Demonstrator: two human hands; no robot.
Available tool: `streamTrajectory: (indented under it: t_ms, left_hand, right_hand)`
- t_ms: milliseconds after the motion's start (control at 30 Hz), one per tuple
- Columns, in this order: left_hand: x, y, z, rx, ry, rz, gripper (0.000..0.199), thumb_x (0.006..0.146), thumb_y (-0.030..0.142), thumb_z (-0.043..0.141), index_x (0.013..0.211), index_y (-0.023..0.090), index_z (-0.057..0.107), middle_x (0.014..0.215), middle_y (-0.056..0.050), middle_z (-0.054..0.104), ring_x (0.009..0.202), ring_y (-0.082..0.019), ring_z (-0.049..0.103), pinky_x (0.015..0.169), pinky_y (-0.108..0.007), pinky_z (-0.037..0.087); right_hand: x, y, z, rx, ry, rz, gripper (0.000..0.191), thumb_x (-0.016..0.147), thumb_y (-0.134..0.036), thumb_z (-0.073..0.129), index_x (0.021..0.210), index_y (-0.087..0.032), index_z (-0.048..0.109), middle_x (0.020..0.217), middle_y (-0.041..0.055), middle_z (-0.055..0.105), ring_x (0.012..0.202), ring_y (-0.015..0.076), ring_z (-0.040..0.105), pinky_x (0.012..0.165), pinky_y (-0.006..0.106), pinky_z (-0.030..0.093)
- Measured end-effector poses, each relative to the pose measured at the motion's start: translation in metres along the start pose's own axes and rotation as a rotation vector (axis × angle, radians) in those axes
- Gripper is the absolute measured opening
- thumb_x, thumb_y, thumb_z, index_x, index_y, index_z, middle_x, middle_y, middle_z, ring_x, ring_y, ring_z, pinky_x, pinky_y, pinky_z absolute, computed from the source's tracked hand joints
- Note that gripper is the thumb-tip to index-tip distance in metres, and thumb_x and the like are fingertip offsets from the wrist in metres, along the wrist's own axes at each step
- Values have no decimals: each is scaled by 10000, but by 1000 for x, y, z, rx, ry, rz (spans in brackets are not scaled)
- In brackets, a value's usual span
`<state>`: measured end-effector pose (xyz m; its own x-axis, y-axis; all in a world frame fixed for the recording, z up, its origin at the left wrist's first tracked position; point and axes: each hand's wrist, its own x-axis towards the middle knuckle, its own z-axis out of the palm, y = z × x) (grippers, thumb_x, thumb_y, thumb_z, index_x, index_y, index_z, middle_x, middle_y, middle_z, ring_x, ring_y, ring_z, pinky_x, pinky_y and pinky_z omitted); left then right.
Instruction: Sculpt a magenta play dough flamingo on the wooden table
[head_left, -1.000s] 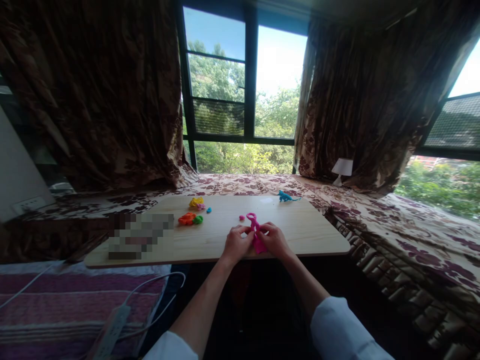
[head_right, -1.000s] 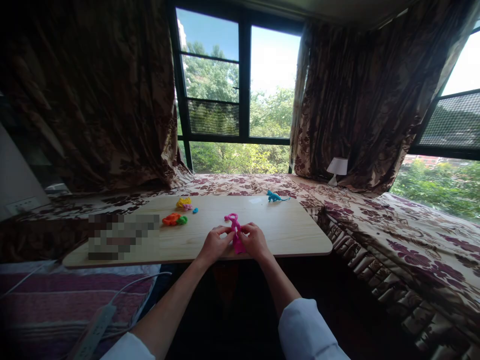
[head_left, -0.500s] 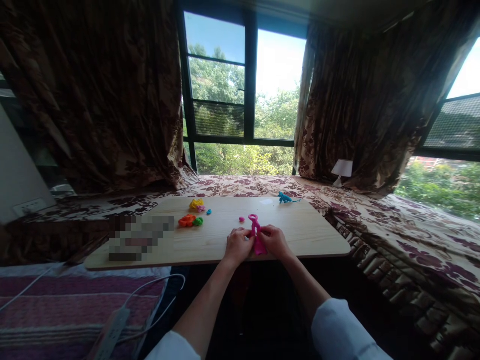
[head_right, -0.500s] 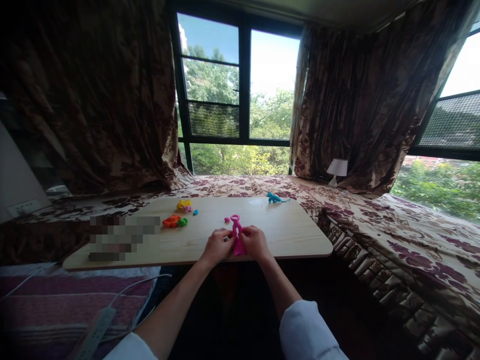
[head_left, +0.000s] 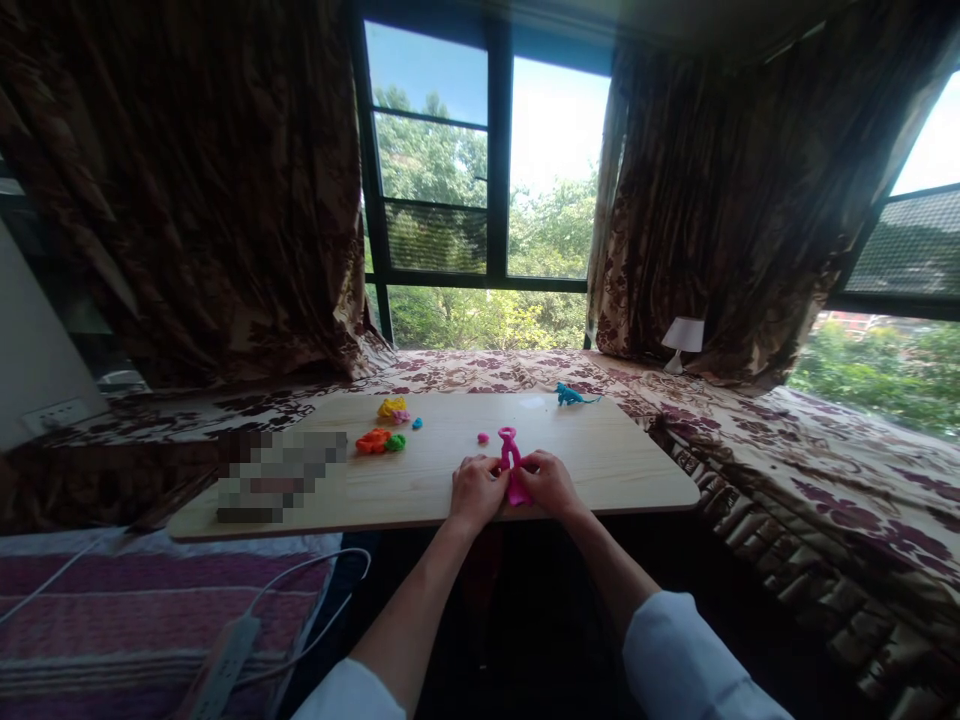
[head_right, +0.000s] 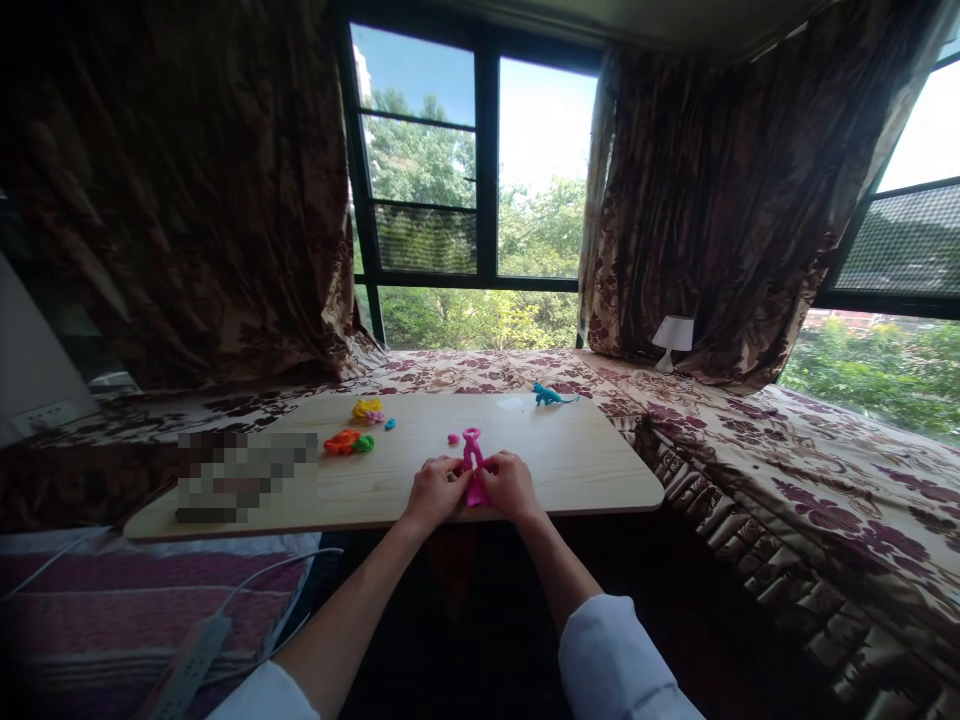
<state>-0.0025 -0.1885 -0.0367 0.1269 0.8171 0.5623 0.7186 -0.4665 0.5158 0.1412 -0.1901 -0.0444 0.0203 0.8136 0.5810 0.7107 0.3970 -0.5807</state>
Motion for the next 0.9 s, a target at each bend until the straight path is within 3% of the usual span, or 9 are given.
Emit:
streamTrajectory:
  t_ms: [200, 400, 533, 700, 900]
  left_hand:
    - [0, -2, 1, 36, -32, -27, 186, 718, 362, 549, 691, 214, 658, 725, -21, 623, 775, -162, 522, 716, -270, 358]
    - [1, 0, -3, 31, -74, -16, 177, 728, 351, 538, 720, 245, 680, 723, -4, 632, 792, -157, 530, 729, -264, 362]
    - [0, 0, -3, 51, -58, -16, 195, 735, 359, 525, 727, 235, 675, 713, -9, 624, 799, -163, 528, 738, -266, 367]
    - [-3, -7, -3, 34, -43, -36, 269, 764, 335, 483, 934, 207, 647, 819, -29, 633, 846, -164, 525, 791, -268, 368]
    - [-3, -7, -5, 114, -132, 29, 257, 744, 416, 492, 868, 263, 657, 855, -24, 604, 871, -178, 512, 777, -281, 366]
  right_hand:
    - [-1, 0, -3, 42, -34, 47, 172, 717, -250, 545, 805, -193, 682, 736, 13, 641, 679, 129, 557, 626, 213, 405]
    - [1, 4, -12, 114, -182, 31, 182, 716, -246, 546, 814, -186, 686, 779, 19, 643, 671, 121, 564, 639, 213, 421]
    - [1, 4, -13, 102, -167, 51, 162, 709, -243, 560, 784, -181, 689, 776, 23, 640, 676, 121, 564, 647, 216, 423]
    - [0, 4, -13, 119, -120, 70, 176, 721, -231, 547, 817, -183, 687, 787, 24, 644, 683, 118, 572, 658, 213, 432]
    - [1, 4, -14, 115, -135, 75, 169, 710, -227, 559, 808, -183, 689, 789, 25, 648, 694, 124, 575, 656, 211, 429]
